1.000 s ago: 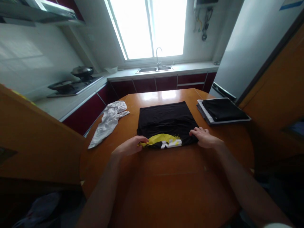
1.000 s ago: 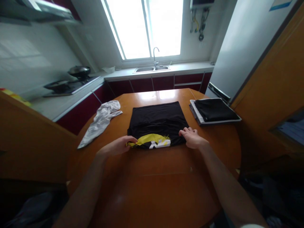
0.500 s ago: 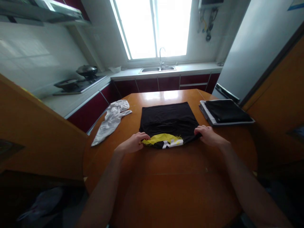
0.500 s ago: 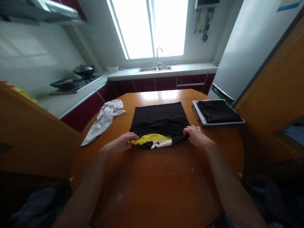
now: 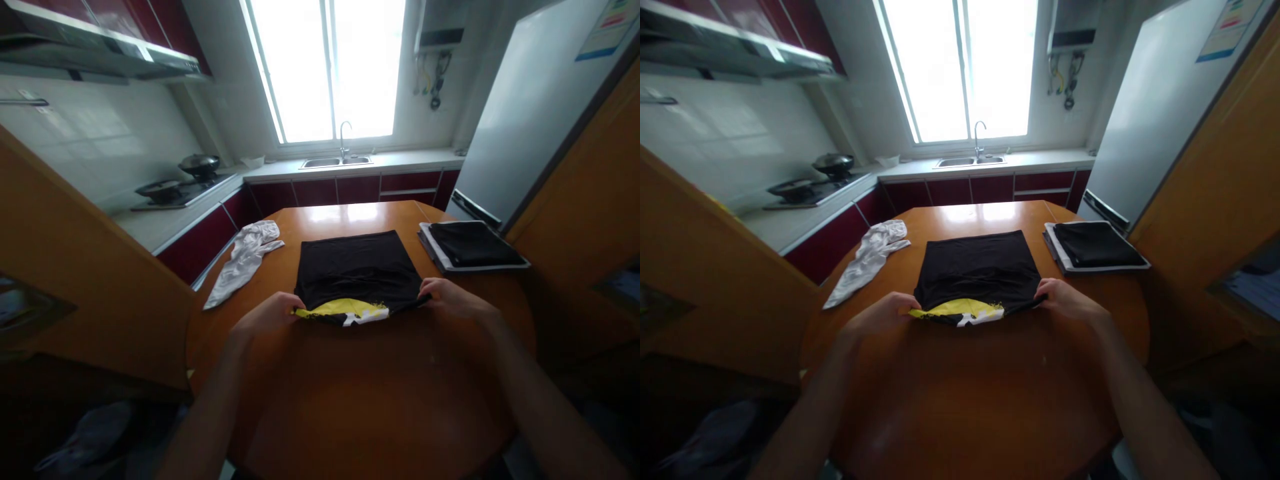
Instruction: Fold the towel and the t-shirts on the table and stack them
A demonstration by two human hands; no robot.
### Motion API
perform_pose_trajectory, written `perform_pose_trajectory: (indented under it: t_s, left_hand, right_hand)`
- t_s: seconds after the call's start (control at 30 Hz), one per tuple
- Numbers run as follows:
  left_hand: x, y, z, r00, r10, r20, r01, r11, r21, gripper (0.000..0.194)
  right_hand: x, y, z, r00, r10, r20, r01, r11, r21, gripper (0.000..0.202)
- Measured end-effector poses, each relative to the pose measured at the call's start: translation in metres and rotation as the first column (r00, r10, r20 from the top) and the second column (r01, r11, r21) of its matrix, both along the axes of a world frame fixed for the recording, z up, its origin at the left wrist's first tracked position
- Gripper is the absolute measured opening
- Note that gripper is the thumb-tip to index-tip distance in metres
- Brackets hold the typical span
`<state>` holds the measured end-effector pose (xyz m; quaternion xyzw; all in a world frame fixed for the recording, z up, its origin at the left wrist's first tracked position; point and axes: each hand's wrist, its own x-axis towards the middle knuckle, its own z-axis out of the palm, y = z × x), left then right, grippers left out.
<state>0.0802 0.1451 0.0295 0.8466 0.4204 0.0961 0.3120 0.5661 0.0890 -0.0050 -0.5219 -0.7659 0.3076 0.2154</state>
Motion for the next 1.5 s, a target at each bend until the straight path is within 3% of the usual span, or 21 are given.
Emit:
perform_pose_trajectory:
  t_s: [0.13,0.23,0.37,0.47,0.57,0.67,0.87,0.97,1.07,1.2,1.5]
  left_hand:
    - [-0.020,-0.056,0.011,0.999,-0.048,0.001,0.048,0.991,-0.121,0.017]
    - [-0.038,-0.082,0.023,0.995,-0.094,0.042,0.101,0.969,-0.227,0.023]
    - [-0.049,-0.081,0.032,0.979,-0.110,0.173,0.163,0.928,-0.335,0.029]
    - [-0.048,-0.060,0.026,0.940,0.067,0.333,0.054,0.938,-0.342,0.035]
    - [-0.041,-0.029,0.016,0.865,0.258,0.430,-0.126,0.942,-0.311,0.042]
    - [-0.029,0.006,0.009,0.846,0.361,0.392,-0.250,0.919,-0.306,0.050]
    - [-0.002,0.050,-0.018,0.861,0.476,0.182,-0.434,0.872,-0.227,0.046]
    - [-0.002,0.057,-0.036,0.844,0.502,0.189,-0.475,0.863,-0.171,0.044]
    - [-0.011,0.062,-0.049,0.847,0.488,0.209,-0.476,0.873,-0.108,0.048]
    - [-0.019,0.071,-0.057,0.852,0.471,0.227,-0.478,0.878,-0.026,0.049]
    - [-0.014,0.077,-0.072,0.870,0.484,0.095,-0.493,0.857,0.150,0.037]
  right_hand:
    - [-0.009,-0.052,0.024,0.994,0.077,-0.081,-0.087,0.989,-0.122,0.025]
    - [-0.008,-0.077,0.048,0.974,0.173,-0.145,-0.198,0.963,-0.184,0.030]
    - [-0.005,-0.076,0.065,0.959,0.178,-0.219,-0.228,0.947,-0.228,0.034]
    - [-0.007,-0.052,0.063,0.943,0.019,-0.331,-0.081,0.981,-0.177,0.040]
    - [-0.012,-0.016,0.055,0.886,-0.129,-0.446,0.087,0.990,-0.113,0.049]
    - [-0.019,0.027,0.039,0.864,-0.223,-0.450,0.186,0.974,-0.126,0.053]
    - [-0.037,0.090,-0.019,0.866,-0.423,-0.267,0.398,0.906,-0.145,0.027]
    - [-0.040,0.098,-0.040,0.846,-0.471,-0.252,0.459,0.882,-0.106,0.020]
    - [-0.039,0.100,-0.048,0.826,-0.475,-0.304,0.491,0.871,-0.028,0.023]
    - [-0.038,0.107,-0.053,0.804,-0.488,-0.340,0.532,0.846,0.041,0.025]
    - [-0.041,0.110,-0.073,0.829,-0.506,-0.239,0.547,0.822,0.157,0.025]
